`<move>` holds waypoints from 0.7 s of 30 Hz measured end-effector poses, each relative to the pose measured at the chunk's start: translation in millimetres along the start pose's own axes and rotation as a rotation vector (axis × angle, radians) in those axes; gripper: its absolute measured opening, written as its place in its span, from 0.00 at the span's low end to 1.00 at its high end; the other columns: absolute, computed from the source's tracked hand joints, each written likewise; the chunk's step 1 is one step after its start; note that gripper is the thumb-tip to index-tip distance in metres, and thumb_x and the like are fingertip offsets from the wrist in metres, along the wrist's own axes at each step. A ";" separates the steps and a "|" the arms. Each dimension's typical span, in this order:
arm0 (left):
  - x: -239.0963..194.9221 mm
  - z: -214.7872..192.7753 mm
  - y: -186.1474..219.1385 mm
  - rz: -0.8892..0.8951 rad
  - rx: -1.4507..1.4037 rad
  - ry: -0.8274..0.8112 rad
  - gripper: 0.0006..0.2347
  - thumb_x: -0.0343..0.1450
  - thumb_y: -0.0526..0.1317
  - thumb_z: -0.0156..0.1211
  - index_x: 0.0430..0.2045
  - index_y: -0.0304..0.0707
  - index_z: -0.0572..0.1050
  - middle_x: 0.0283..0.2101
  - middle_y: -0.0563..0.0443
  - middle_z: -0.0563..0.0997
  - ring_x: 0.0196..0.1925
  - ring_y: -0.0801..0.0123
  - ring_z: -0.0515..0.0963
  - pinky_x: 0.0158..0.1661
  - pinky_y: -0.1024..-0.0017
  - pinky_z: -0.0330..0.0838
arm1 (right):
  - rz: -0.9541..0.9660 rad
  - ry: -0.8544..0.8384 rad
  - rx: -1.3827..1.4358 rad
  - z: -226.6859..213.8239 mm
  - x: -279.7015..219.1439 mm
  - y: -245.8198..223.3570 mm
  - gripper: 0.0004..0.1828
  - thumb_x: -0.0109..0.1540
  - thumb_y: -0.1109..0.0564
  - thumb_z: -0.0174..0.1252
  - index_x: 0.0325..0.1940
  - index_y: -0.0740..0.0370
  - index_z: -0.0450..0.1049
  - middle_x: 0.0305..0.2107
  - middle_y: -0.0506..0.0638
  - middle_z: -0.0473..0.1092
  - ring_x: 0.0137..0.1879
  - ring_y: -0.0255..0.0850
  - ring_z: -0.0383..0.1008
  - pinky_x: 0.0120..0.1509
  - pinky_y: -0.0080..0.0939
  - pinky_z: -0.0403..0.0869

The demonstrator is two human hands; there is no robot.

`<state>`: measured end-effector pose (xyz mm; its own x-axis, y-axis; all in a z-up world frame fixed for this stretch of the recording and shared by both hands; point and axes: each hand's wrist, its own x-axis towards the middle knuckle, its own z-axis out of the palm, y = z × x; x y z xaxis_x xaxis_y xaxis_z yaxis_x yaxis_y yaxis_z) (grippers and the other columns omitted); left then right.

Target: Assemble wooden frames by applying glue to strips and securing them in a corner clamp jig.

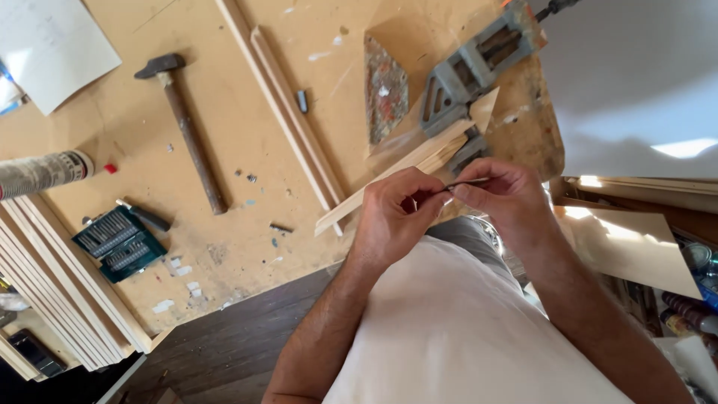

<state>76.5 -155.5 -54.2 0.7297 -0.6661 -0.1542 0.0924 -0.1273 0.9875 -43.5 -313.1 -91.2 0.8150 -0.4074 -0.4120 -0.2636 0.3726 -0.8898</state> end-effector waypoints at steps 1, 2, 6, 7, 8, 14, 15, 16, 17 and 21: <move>-11.0 -4.8 -0.6 0.015 0.012 0.011 0.04 0.68 0.30 0.66 0.29 0.43 0.81 0.25 0.59 0.79 0.23 0.79 0.78 0.22 0.83 0.69 | -0.004 0.011 0.066 9.0 -5.8 7.9 0.09 0.56 0.70 0.69 0.37 0.75 0.76 0.30 0.56 0.71 0.37 0.35 0.75 0.41 0.30 0.76; -20.5 -10.9 1.4 0.019 0.009 0.009 0.04 0.68 0.30 0.66 0.29 0.43 0.81 0.25 0.59 0.79 0.23 0.79 0.78 0.22 0.83 0.69 | -0.007 0.014 0.062 19.0 -12.3 3.1 0.09 0.56 0.70 0.69 0.37 0.75 0.76 0.30 0.56 0.71 0.37 0.35 0.75 0.41 0.30 0.76; -56.2 -30.7 -3.7 0.086 0.090 0.016 0.03 0.68 0.31 0.64 0.30 0.41 0.80 0.26 0.57 0.78 0.22 0.76 0.76 0.22 0.81 0.68 | -0.087 -0.029 0.019 52.8 -35.4 2.7 0.08 0.54 0.73 0.70 0.34 0.76 0.76 0.27 0.58 0.70 0.33 0.35 0.71 0.38 0.32 0.74; -64.1 -34.0 -8.1 0.116 0.091 0.034 0.03 0.68 0.30 0.64 0.29 0.40 0.81 0.24 0.56 0.77 0.22 0.76 0.75 0.23 0.81 0.68 | -0.103 -0.033 0.020 59.2 -40.5 6.9 0.08 0.54 0.74 0.69 0.34 0.76 0.77 0.26 0.57 0.70 0.34 0.35 0.70 0.37 0.32 0.74; -72.4 -38.1 -6.5 0.122 0.090 0.032 0.03 0.68 0.30 0.64 0.29 0.40 0.81 0.24 0.56 0.77 0.22 0.76 0.75 0.23 0.81 0.68 | -0.108 -0.032 0.019 66.4 -46.5 13.8 0.08 0.54 0.74 0.69 0.34 0.76 0.77 0.26 0.57 0.70 0.34 0.35 0.70 0.37 0.32 0.74; -116.2 -58.5 -5.4 0.180 -0.040 0.137 0.04 0.68 0.29 0.64 0.23 0.38 0.80 0.19 0.52 0.74 0.19 0.75 0.71 0.19 0.81 0.64 | -0.132 0.035 0.168 107.4 -79.2 34.2 0.07 0.57 0.72 0.68 0.36 0.75 0.77 0.28 0.56 0.70 0.33 0.32 0.69 0.37 0.29 0.73; -121.3 -61.1 -3.7 0.182 -0.065 0.149 0.04 0.68 0.29 0.64 0.22 0.38 0.80 0.19 0.52 0.74 0.19 0.75 0.70 0.19 0.81 0.64 | -0.126 0.073 0.201 112.9 -83.4 36.6 0.07 0.56 0.73 0.68 0.37 0.76 0.77 0.27 0.57 0.70 0.32 0.34 0.70 0.38 0.31 0.75; -126.6 -62.4 -2.2 0.182 -0.093 0.158 0.04 0.68 0.30 0.64 0.22 0.38 0.80 0.18 0.53 0.73 0.18 0.76 0.68 0.19 0.81 0.63 | -0.120 0.116 0.232 117.0 -88.8 38.8 0.07 0.56 0.73 0.68 0.37 0.76 0.78 0.26 0.58 0.70 0.32 0.36 0.71 0.39 0.34 0.77; -131.4 -64.8 -1.4 0.184 -0.093 0.152 0.04 0.68 0.30 0.64 0.22 0.38 0.80 0.18 0.53 0.73 0.18 0.76 0.68 0.19 0.81 0.63 | -0.123 0.121 0.233 118.5 -91.8 40.5 0.07 0.56 0.73 0.68 0.37 0.76 0.78 0.26 0.58 0.70 0.32 0.36 0.71 0.39 0.34 0.77; -149.4 -85.1 5.4 0.184 -0.133 0.215 0.05 0.69 0.29 0.61 0.22 0.36 0.79 0.19 0.54 0.74 0.20 0.77 0.68 0.22 0.78 0.61 | -0.131 0.299 0.354 81.2 -81.6 43.8 0.06 0.58 0.70 0.68 0.38 0.68 0.80 0.29 0.56 0.73 0.33 0.39 0.74 0.43 0.37 0.80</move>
<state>25.6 5.9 -23.2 0.8678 -0.4964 0.0239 0.0231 0.0883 0.9958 -79.6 -195.9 -80.6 0.6316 -0.6728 -0.3852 0.0661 0.5418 -0.8379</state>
